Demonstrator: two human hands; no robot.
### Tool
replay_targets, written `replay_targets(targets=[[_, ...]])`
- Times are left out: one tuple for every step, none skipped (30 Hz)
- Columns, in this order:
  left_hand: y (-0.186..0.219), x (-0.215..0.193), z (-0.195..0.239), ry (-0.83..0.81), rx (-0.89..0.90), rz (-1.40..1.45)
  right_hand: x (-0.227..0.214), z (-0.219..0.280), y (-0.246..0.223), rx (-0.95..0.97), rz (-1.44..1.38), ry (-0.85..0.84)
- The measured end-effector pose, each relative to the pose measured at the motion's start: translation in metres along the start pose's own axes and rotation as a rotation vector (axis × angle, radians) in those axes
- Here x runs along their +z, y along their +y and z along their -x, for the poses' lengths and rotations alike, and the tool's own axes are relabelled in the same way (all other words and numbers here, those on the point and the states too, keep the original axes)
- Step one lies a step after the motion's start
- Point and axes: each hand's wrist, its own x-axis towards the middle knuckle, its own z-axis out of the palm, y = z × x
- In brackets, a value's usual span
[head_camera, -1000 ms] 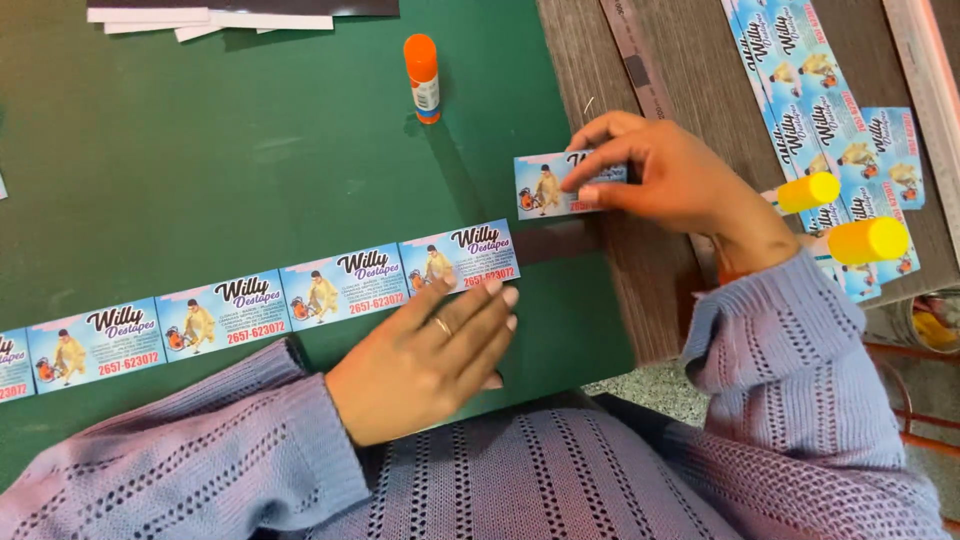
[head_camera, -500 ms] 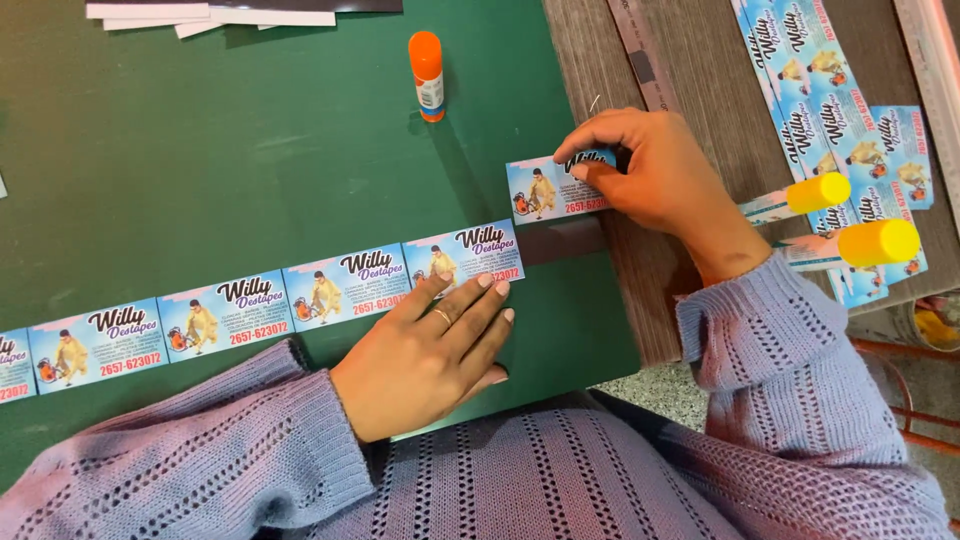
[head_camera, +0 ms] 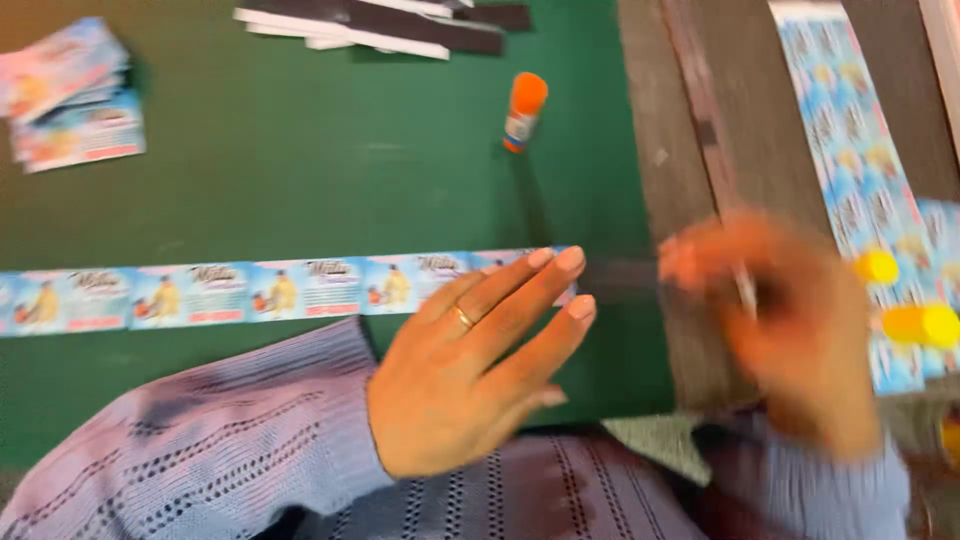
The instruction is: Assembling a strip of labels by applying glue to a base strip and precisely placing printed cards onto it, then trimming with a utility knife.
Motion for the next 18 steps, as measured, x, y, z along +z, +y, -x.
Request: replay_targets(targets=[[0.003,-0.004,0.000,0.020,-0.018,-0.032,0.011,0.009,-0.006,-0.038,-0.008,-0.014],[0.008,-0.007,0.004,0.036,-0.038,0.072,0.022,0.024,-0.012,-0.300,-0.030,0.003],[0.013,-0.009,0.008,0.055,-0.057,0.176,0.034,0.040,-0.017,-0.560,-0.058,0.023],[0.012,-0.017,0.015,0.063,-0.087,0.157,0.039,0.050,-0.017,-0.579,-0.081,0.001],[0.010,-0.025,0.021,0.066,-0.080,0.136,0.043,0.060,-0.018,-0.517,-0.035,0.079],[0.008,-0.032,0.025,0.073,-0.064,0.109,0.047,0.067,-0.016,-0.461,0.014,0.164],[-0.008,-0.045,0.036,0.085,-0.084,0.084,0.033,0.083,0.016,-0.486,-0.004,0.150],[-0.025,-0.057,0.045,0.083,-0.150,0.044,0.019,0.097,0.049,-0.399,0.008,0.062],[-0.041,-0.069,0.055,0.081,-0.216,0.005,0.004,0.109,0.084,-0.312,0.023,-0.026],[-0.070,-0.089,0.060,0.087,-0.225,-0.010,0.005,0.114,0.090,-0.328,0.014,-0.031],[-0.099,-0.109,0.066,0.144,-0.287,-0.158,0.006,0.118,0.098,-0.307,0.057,-0.005],[-0.128,-0.128,0.071,0.200,-0.340,-0.302,0.007,0.124,0.106,-0.283,0.104,0.027],[-0.172,-0.142,0.084,0.206,-0.342,-0.313,0.012,0.128,0.126,-0.295,0.099,0.028],[-0.215,-0.157,0.098,0.241,-0.553,-0.213,0.017,0.132,0.146,-0.310,0.093,0.041],[-0.258,-0.172,0.113,0.272,-0.762,-0.103,0.023,0.136,0.165,-0.325,0.086,0.055],[-0.303,-0.182,0.130,0.273,-0.764,-0.111,0.024,0.139,0.167,-0.330,0.080,0.055],[-0.347,-0.192,0.147,0.202,-0.913,-0.264,0.025,0.141,0.169,-0.271,0.065,0.032],[-0.393,-0.204,0.161,0.127,-1.055,-0.422,0.029,0.144,0.170,-0.210,0.049,0.012]])
